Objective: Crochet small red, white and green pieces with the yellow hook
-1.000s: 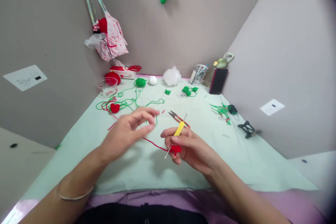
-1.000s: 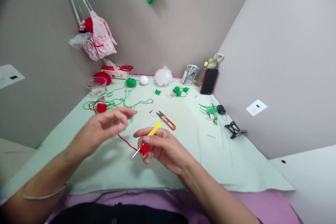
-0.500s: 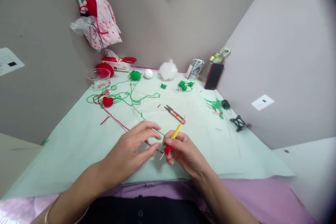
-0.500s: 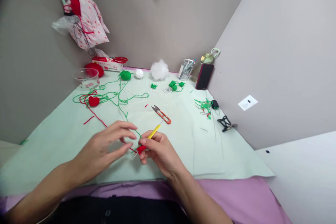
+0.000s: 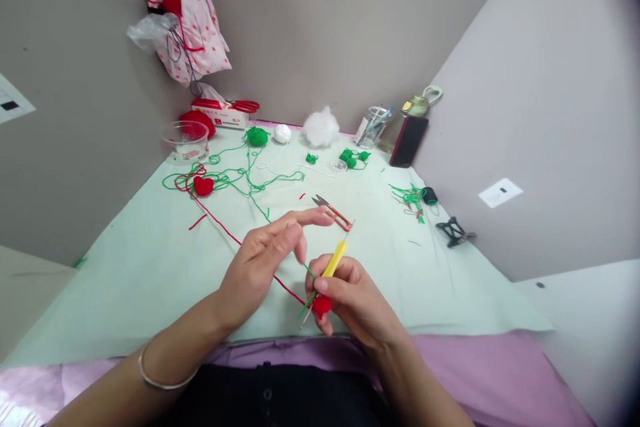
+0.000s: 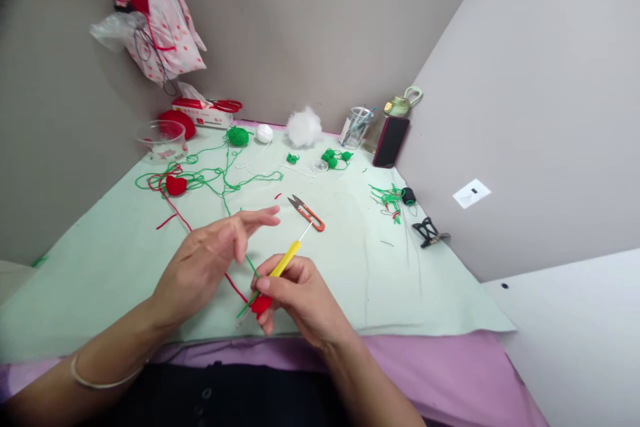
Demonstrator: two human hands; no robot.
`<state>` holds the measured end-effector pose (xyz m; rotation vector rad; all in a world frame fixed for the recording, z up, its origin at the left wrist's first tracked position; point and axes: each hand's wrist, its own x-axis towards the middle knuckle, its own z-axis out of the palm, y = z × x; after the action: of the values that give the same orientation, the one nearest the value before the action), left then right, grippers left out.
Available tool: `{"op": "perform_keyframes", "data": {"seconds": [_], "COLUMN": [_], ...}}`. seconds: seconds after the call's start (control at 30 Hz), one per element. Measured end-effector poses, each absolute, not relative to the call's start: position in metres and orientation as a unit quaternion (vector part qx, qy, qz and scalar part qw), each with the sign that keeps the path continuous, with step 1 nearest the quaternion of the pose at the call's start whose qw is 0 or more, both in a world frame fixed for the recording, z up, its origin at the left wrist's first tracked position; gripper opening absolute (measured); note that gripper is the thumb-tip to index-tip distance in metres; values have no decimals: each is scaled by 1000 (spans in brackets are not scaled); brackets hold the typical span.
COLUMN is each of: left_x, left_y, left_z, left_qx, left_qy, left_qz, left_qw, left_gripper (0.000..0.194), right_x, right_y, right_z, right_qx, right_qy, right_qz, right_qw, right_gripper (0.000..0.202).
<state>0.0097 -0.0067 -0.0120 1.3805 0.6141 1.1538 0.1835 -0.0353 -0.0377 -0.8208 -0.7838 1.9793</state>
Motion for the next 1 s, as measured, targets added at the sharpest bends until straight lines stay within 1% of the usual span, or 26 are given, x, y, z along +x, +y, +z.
{"op": "perform_keyframes", "data": {"seconds": [0.07,0.1,0.23,0.33,0.37,0.4,0.47,0.53,0.63,0.73,0.77,0.8,0.83,1.0], "left_x": [5,2,-5,-11,-15,-21,-34,-45,-45,-18,-5,10,24,85], "left_y": [-3,0,24,53,64,74,95,116,146,173,180,187,192,209], "left_z": [-13,-13,-3,5,7,7,8,10,17,17,14,10,4,-31], "left_qx": [666,697,783,814,826,841,845,838,827,832,839,845,851,853], "left_qy": [289,298,305,373,412,445,467,496,531,529,519,508,496,484], "left_qz": [472,451,369,322,277,205,144,121,124,132,132,130,128,138], "left_qw": [501,471,397,308,267,231,217,191,136,100,100,105,112,140], "left_gripper": [48,47,33,37,36,35,26,22,20,18,21,31,35,38], "right_x": [186,186,188,188,188,188,189,189,188,186,185,184,183,184], "right_y": [-34,-33,-31,-33,-34,-35,-36,-34,-31,-29,-29,-29,-29,-32], "right_z": [-37,-37,-41,-45,-47,-49,-53,-57,-62,-65,-66,-66,-67,-65], "right_qx": [-327,-328,-319,-299,-293,-288,-282,-286,-299,-301,-299,-297,-296,-300], "right_qy": [-311,-311,-311,-315,-318,-321,-324,-321,-310,-301,-299,-297,-296,-288], "right_qz": [786,785,791,807,812,817,821,818,810,810,811,813,814,812], "right_qw": [422,424,420,400,391,383,377,383,398,404,404,404,404,409], "right_gripper": [27,27,26,27,28,28,28,29,29,29,30,30,30,32]}}
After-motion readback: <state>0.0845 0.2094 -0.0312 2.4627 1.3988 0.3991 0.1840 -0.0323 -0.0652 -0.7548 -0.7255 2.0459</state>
